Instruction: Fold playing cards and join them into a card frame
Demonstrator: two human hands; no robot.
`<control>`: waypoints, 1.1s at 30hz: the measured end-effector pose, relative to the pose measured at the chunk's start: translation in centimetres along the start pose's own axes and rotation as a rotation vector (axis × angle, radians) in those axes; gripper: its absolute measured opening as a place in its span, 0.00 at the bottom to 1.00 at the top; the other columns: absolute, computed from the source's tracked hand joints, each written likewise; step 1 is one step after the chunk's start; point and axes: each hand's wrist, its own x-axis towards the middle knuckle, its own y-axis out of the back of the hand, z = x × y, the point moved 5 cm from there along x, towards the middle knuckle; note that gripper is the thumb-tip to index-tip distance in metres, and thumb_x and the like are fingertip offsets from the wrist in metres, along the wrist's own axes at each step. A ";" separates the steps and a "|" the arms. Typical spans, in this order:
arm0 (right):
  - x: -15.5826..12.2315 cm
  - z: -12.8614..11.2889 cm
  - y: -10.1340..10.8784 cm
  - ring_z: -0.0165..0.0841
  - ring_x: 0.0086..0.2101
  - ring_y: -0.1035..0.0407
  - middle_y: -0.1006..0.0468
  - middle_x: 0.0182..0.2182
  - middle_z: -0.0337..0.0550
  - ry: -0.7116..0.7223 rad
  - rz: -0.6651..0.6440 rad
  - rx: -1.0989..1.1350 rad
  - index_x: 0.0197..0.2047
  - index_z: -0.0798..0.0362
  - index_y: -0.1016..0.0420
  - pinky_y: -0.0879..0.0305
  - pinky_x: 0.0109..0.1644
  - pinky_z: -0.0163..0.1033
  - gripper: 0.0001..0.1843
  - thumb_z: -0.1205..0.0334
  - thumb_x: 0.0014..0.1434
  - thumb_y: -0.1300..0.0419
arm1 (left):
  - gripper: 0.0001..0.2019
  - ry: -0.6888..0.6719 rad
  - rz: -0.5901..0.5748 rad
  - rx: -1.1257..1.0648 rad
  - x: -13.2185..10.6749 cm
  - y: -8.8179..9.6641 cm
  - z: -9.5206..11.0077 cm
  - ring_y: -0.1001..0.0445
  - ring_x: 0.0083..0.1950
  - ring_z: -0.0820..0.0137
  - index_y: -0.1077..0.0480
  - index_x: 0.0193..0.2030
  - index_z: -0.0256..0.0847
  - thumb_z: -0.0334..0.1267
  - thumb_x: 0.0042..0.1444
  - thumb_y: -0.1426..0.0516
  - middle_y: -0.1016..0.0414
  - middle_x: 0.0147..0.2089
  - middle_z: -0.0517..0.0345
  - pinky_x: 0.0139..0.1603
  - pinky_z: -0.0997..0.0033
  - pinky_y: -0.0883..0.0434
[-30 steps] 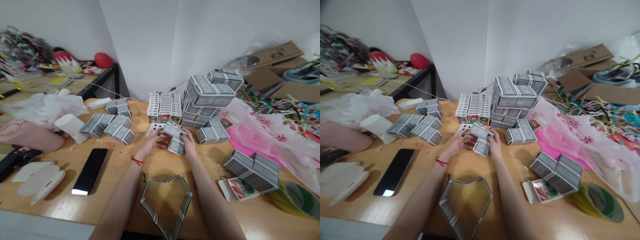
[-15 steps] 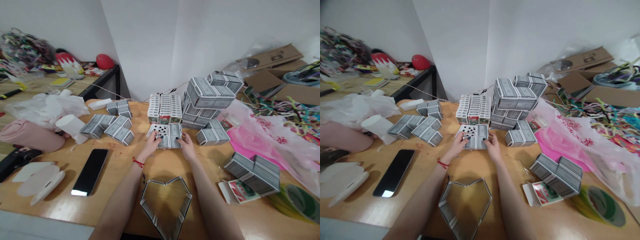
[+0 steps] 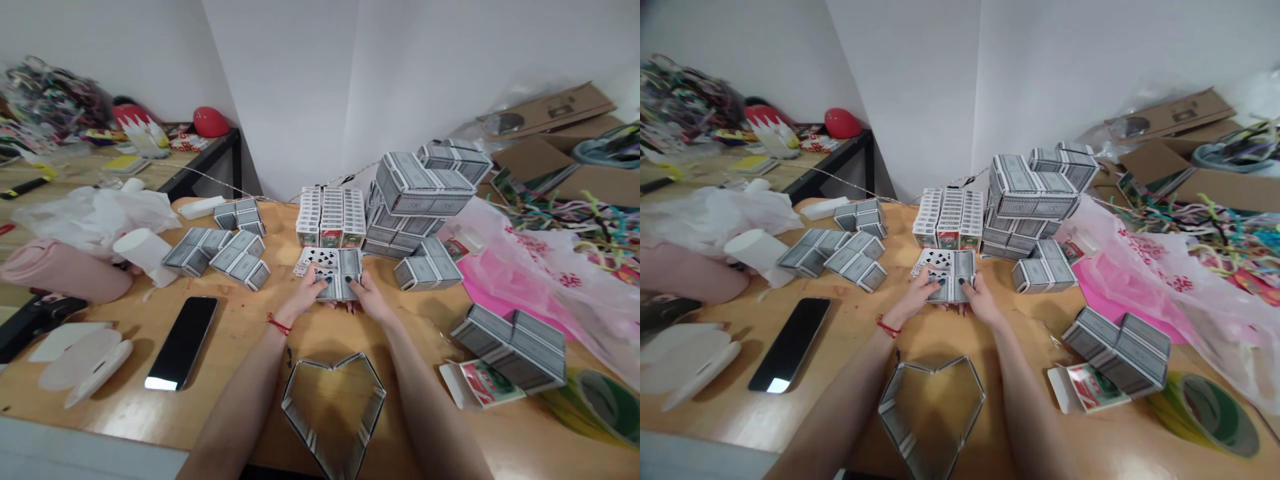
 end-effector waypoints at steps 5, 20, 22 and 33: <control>0.1 0.4 0.1 0.24 0.11 0.41 0.33 0.16 0.28 -0.008 0.004 0.014 0.34 0.48 0.50 0.45 0.12 0.28 0.15 0.49 0.54 0.48 | 0.13 -0.024 -0.015 -0.005 0.1 -0.1 0.0 0.30 0.20 0.76 0.48 0.40 0.42 0.35 0.49 0.47 0.32 0.32 0.63 0.16 0.76 0.30; 0.8 1.5 1.3 0.24 0.13 0.42 0.33 0.18 0.28 0.080 0.337 0.289 0.33 0.51 0.40 0.45 0.13 0.30 0.15 0.54 0.45 0.42 | 0.10 -0.186 0.298 -0.033 0.3 0.8 0.9 0.33 0.26 0.76 0.41 0.38 0.40 0.35 0.47 0.48 0.34 0.32 0.62 0.20 0.78 0.34; 0.6 1.8 1.9 0.23 0.15 0.41 0.31 0.22 0.29 0.112 0.445 0.338 0.33 0.50 0.40 0.44 0.16 0.30 0.15 0.54 0.45 0.41 | 0.13 -0.199 0.311 -0.085 0.3 0.9 0.8 0.32 0.25 0.76 0.42 0.43 0.41 0.38 0.49 0.50 0.33 0.32 0.61 0.21 0.76 0.34; -2.9 2.9 3.5 0.27 0.22 0.33 0.27 0.24 0.36 0.005 0.435 0.660 0.30 0.52 0.36 0.35 0.23 0.33 0.09 0.63 0.44 0.40 | 0.08 -0.126 -0.087 0.514 -4.2 -1.7 3.6 0.30 0.31 0.73 0.30 0.30 0.37 0.39 0.47 0.46 0.27 0.28 0.59 0.32 0.74 0.32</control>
